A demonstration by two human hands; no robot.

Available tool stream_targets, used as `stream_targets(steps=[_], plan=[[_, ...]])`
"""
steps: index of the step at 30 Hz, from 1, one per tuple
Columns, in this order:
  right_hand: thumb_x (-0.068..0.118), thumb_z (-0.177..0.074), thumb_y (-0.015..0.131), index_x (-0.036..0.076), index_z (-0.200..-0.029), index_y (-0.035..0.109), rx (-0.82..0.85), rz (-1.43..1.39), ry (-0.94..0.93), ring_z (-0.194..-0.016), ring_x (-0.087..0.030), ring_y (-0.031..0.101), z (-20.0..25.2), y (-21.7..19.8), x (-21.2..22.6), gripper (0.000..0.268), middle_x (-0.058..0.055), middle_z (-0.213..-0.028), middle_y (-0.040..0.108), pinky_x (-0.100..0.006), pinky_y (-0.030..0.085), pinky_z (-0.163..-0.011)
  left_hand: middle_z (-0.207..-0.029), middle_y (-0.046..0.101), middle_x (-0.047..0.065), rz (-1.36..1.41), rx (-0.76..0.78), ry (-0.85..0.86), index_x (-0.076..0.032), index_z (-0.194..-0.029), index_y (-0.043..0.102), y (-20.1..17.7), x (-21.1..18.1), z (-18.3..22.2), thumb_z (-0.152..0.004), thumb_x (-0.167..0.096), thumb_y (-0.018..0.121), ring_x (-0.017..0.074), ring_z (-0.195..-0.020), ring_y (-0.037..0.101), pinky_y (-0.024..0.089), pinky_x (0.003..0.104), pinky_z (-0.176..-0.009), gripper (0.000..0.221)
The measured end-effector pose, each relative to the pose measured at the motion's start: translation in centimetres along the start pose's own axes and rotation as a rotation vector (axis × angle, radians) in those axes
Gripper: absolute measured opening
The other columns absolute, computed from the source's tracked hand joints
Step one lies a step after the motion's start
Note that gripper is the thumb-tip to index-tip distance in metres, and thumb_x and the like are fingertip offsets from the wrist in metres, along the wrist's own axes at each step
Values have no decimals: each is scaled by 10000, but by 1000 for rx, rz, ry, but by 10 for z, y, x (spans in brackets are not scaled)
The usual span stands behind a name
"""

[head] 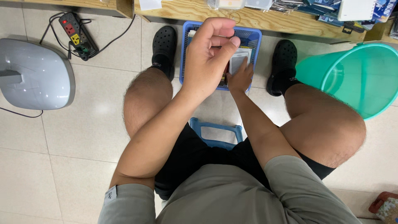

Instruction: The person places a tempered glass screen protector into its protective sleeve, then adds it to a stack of similar items and secures them with a rubber band before placing them into a box.

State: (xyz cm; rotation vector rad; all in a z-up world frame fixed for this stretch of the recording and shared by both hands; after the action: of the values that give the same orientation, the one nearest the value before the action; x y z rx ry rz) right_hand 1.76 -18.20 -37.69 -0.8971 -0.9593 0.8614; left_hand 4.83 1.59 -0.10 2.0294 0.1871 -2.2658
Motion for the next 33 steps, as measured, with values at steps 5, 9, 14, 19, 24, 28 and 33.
stream_targets(steps=[5,9,14,19,24,28,33], plan=[[363,-730,936,324,-1629,136,94,17,200,-1311,-395,424,-3,-7,3,1204,-165,-1473,360,-592,475,-987,-1102,717,36,-40,5,6,-204,-1179,643,0,1,1,-950,-220,682,90,-907,716,535,218,-762,233],[319,-685,970,371,-1630,123,150,15,305,-1147,-377,511,-5,-17,7,1270,-160,-1304,420,-503,516,-937,-1101,725,32,-85,15,9,-201,-1170,642,-1,-1,1,-947,-228,682,95,-907,726,541,225,-760,228],[332,-651,1010,344,-1636,120,88,-44,292,-1139,-411,551,-2,-22,3,1327,-188,-1277,494,-523,500,-954,-1071,721,36,-100,32,13,-184,-1145,653,3,-1,0,-944,-207,682,102,-896,723,552,224,-753,204],[372,-644,983,335,-1650,62,46,35,244,-1092,-381,584,-4,-16,2,1364,-175,-1190,556,-525,509,-907,-1047,726,25,-106,32,29,-192,-1125,659,8,0,0,-936,-197,688,92,-893,718,558,222,-765,192],[362,-710,951,312,-1654,55,57,16,224,-1089,-397,537,-4,-9,2,1302,-195,-1210,532,-477,476,-979,-1034,728,10,-143,58,39,-181,-1135,660,10,-4,1,-940,-224,683,100,-901,713,550,231,-759,202],[288,-722,939,379,-1643,29,54,-53,300,-1117,-392,511,-3,-9,3,1298,-176,-1300,443,-501,487,-965,-1030,737,2,-152,50,37,-186,-1130,665,10,-1,1,-943,-209,684,89,-897,721,556,222,-768,189],[273,-744,882,357,-1644,-19,119,-84,330,-1048,-369,593,-3,-9,4,1277,-179,-1265,461,-488,541,-898,-993,735,-9,-165,46,33,-182,-1106,670,9,1,1,-934,-193,686,88,-878,709,547,219,-756,173]])
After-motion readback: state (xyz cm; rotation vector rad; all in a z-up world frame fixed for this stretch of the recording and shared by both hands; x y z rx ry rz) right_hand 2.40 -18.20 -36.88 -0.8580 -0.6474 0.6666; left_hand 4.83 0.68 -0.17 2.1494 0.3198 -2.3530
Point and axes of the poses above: each hand's wrist, its own z-axis away from the middle knuckle, its own y-axis out of the palm, x = y × z, the point moved 6 cm from there along -z, towards the middle knuckle
